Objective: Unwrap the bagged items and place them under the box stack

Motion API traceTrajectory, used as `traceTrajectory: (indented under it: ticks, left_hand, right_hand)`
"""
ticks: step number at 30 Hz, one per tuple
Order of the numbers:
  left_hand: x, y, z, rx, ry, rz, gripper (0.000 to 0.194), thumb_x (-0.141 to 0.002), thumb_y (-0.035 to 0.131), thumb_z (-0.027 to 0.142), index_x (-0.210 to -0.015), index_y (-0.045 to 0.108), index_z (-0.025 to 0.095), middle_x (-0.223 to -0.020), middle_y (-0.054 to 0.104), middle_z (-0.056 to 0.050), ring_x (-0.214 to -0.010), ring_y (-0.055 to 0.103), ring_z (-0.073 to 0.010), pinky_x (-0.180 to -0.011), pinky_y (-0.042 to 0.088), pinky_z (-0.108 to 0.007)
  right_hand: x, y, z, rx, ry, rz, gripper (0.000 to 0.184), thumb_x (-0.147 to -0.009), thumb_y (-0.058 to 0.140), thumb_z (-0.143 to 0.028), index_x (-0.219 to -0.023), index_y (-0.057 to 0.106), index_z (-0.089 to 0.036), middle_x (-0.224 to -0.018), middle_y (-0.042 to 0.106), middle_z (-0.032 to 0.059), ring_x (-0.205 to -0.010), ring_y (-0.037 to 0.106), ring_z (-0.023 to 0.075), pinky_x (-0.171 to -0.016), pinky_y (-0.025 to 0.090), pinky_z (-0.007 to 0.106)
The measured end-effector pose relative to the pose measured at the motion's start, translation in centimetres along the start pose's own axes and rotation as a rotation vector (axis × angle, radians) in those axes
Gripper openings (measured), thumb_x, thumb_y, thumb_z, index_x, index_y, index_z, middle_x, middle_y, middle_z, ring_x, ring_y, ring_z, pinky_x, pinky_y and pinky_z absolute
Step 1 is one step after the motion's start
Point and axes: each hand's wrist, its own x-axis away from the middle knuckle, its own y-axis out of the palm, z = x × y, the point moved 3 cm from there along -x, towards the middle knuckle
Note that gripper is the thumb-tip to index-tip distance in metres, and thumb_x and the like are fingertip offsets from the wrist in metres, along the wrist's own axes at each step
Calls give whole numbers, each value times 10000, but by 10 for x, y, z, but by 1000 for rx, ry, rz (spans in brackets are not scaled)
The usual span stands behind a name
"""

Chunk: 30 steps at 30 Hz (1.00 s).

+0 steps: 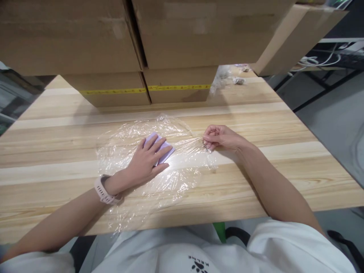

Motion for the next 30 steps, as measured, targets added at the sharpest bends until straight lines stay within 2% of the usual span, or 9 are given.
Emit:
traceTrajectory:
  ticks: [4, 7, 10, 13, 17, 22, 24, 26, 30]
  left_hand:
    - [-1, 0, 1, -24, 21, -12, 509, -999, 600, 491, -1460, 465, 321, -1594, 452, -103, -1503, 331, -425, -1180, 269, -680]
    - [-2, 0, 0, -24, 22, -27, 519, -993, 612, 494, -1457, 472, 310, -1583, 469, -103, -1500, 345, -418, -1189, 268, -666]
    - [-2, -2, 1, -35, 25, -51, 532, -1004, 588, 510, -1470, 470, 282, -1602, 454, -119, -1508, 334, -425, -1191, 261, -679]
    - [0, -4, 2, -44, 43, -76, 516, -1019, 572, 482, -1475, 472, 261, -1610, 450, -121, -1520, 320, -419, -1197, 268, -672]
    - [3, -5, 4, -27, 84, -73, 484, -1020, 582, 438, -1469, 483, 285, -1604, 463, -87, -1520, 335, -383, -1215, 267, -638]
    - [3, -2, 4, -18, 100, -61, 467, -1028, 545, 470, -1459, 502, 296, -1592, 482, -78, -1512, 339, -375, -1216, 261, -630]
    - [2, -2, 4, -11, 94, -63, 456, -1026, 541, 473, -1450, 512, 306, -1584, 492, -70, -1507, 347, -366, -1223, 253, -620]
    - [2, -3, 5, -5, 94, -64, 447, -1020, 549, 461, -1440, 521, 310, -1576, 501, -68, -1504, 352, -362, -1223, 254, -615]
    - [2, -4, 4, 15, 89, -74, 449, -1010, 569, 445, -1436, 524, 310, -1586, 492, -71, -1509, 345, -369, -1221, 248, -618]
  right_hand:
    - [-8, -4, -6, 47, -107, 185, 382, -742, 904, -388, -988, 672, -211, -851, 754, 68, -738, 725, 186, -697, 638, 345]
    - [-19, 28, -14, 170, -207, 148, 506, -834, 826, -418, -1267, 627, -250, -1134, 736, 106, -970, 737, 238, -844, 648, 416]
    - [-32, 67, -22, 168, -288, 49, 623, -822, 828, -314, -1395, 585, -279, -1115, 708, 78, -913, 722, 212, -750, 642, 366]
    - [-45, 79, -24, 24, -231, 71, 471, -798, 829, -207, -1247, 690, -246, -841, 684, 17, -678, 653, 133, -520, 526, 237]
    - [-52, 48, -22, -87, -182, 189, 306, -733, 886, -179, -998, 734, -190, -713, 693, 16, -507, 519, 66, -408, 383, 168]
    - [-57, 10, -27, -136, -216, 366, 191, -802, 839, -165, -927, 699, -199, -706, 692, -1, -534, 574, 67, -492, 493, 170]
    - [-62, 17, -32, -114, -237, 377, 103, -883, 779, -201, -934, 689, -204, -753, 709, 14, -615, 643, 87, -573, 550, 189]
    - [-71, 37, -37, -59, -261, 298, 108, -915, 762, -257, -990, 698, -213, -842, 739, 40, -697, 685, 106, -611, 563, 203]
    - [-96, 65, -42, -12, -276, 113, 345, -772, 876, -218, -1077, 715, -230, -833, 729, 33, -665, 646, 127, -595, 546, 256]
